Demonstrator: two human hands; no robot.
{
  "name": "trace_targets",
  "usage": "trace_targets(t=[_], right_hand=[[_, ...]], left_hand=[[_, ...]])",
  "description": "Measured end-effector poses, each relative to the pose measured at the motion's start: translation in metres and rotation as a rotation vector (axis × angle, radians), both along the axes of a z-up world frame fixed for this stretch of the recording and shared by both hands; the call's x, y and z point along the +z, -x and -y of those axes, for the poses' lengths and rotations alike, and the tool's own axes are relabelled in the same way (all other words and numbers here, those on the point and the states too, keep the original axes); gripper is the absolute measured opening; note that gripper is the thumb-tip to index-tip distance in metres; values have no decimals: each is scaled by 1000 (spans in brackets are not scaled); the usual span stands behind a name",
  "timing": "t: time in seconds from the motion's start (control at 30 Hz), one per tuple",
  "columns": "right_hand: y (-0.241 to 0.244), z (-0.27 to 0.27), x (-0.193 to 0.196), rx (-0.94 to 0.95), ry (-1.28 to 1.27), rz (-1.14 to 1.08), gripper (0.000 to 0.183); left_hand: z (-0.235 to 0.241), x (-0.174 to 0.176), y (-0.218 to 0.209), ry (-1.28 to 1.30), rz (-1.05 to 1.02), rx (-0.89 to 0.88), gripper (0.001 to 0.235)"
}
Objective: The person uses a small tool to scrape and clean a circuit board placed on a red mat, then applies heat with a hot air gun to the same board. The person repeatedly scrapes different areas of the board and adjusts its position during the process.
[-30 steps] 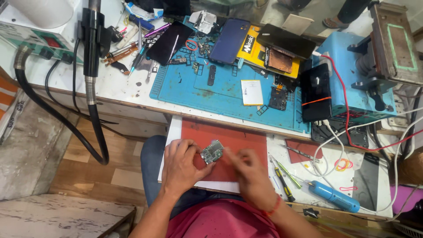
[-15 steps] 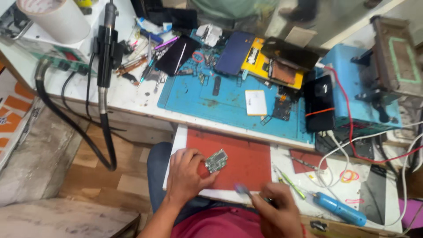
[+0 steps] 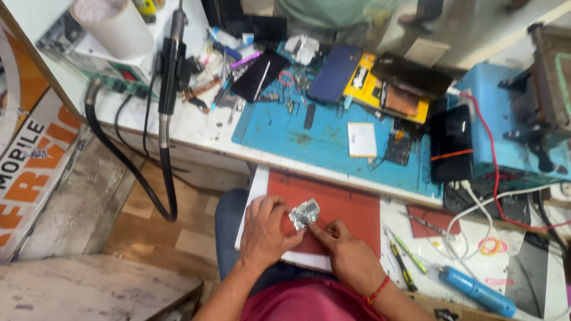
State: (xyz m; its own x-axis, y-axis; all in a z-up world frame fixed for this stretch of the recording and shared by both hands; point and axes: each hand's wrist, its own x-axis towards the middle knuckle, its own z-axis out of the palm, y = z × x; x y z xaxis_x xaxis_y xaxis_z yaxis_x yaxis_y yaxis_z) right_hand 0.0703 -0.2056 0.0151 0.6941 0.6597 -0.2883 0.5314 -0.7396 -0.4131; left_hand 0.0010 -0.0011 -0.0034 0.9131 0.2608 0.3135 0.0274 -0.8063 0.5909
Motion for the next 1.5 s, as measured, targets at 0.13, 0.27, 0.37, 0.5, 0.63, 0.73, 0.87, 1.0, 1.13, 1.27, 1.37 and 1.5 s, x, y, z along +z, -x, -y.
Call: trace_targets(t=[0.13,0.27,0.37,0.5,0.63,0.73,0.87,1.0,1.13,1.27,1.37,1.5], right_hand=[[-8,9,-3,-32,-46,56,69],[-1,12,-4,91,-33,-24,70],[0,6,-4,68,-155,125,69],[9,7,-1,123,-64,49,68],[-2,-3,3,56,-67,131,67],[-2,-6,6,124,-87,103,66],[-5,-7,7,34,-47,174,66],[-7,-11,7,172,-47,142,66],[-5,-8,7,79,-62,116,65],[-3,-12,10,205,-123,-3,63],[-4,-8,9,86,-106,-14,55],[-17,0,-11,40,-177,-13,58]], left_hand=[[0,3,-6,11,-50,-2,50],[2,-1,2,-14,-42,15,50],[0,-7,2,-1,0,93,50],[7,-10,16,-16,-10,90,45],[0,-3,5,-24,-2,61,45],[0,-4,8,-16,-10,56,44],[0,-12,8,-16,-9,46,42],[-1,-6,8,-46,-20,47,46],[1,-3,8,-31,-14,35,49],[-4,-3,4,16,-55,8,50],[-1,1,4,-1,-86,-4,54],[-2,13,-3,-1,-139,12,56]])
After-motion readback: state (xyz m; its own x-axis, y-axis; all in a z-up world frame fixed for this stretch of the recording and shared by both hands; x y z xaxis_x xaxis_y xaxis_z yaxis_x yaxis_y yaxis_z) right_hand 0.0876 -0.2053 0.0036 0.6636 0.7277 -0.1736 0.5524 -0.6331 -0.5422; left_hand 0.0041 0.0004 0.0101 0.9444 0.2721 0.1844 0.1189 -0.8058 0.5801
